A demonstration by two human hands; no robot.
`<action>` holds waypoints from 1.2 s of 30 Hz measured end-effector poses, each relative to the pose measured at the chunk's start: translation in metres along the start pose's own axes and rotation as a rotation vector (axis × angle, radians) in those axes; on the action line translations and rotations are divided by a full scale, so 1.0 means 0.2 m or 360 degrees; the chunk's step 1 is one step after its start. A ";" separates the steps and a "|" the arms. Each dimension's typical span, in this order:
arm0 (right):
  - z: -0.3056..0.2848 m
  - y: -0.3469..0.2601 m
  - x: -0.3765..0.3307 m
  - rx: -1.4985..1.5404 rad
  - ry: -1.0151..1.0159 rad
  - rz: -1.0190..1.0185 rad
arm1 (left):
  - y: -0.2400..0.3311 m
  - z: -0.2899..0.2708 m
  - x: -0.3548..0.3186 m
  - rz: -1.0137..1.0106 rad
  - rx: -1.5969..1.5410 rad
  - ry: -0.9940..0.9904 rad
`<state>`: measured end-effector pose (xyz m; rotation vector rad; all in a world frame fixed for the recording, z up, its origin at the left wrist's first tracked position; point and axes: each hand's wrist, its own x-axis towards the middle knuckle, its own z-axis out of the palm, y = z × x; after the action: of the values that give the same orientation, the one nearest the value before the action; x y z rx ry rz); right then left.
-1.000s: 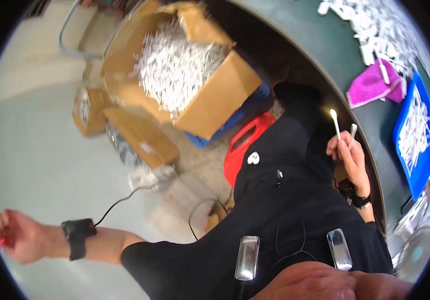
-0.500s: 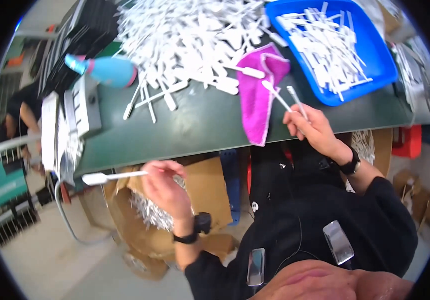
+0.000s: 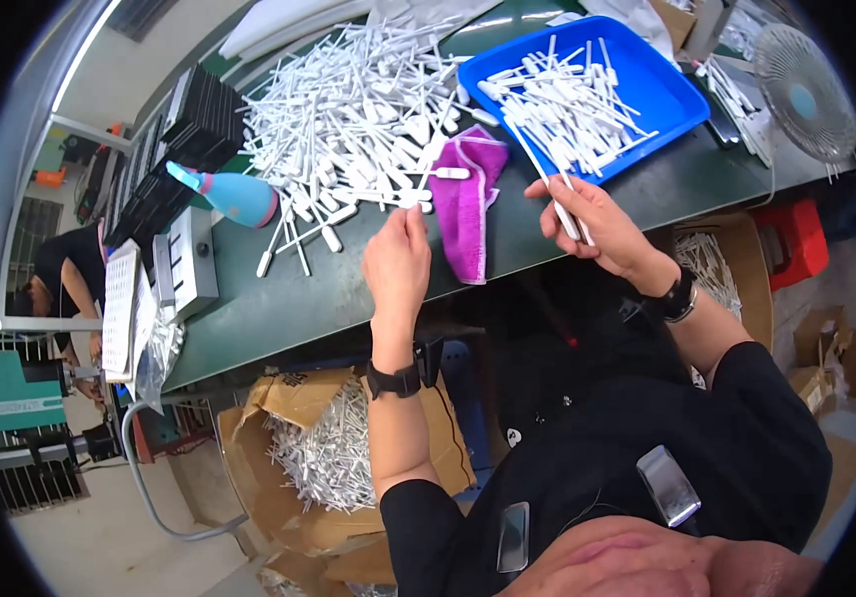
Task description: The person picks up white plastic parts, wipes them with a cloth, and places them into a blue tray, occasionally spraying the cloth with a spray bottle.
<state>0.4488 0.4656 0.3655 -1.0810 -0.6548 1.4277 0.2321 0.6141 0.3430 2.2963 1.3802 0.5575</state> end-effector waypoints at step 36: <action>-0.30 -0.11 -0.44 0.0662 0.0205 -0.0369 | -0.97 1.24 -1.32 -0.0282 0.0079 -0.0809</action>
<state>0.5027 0.3723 0.3806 -0.7358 -0.3549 1.2123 0.1062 0.4289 -0.0023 2.1180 1.3241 -0.1153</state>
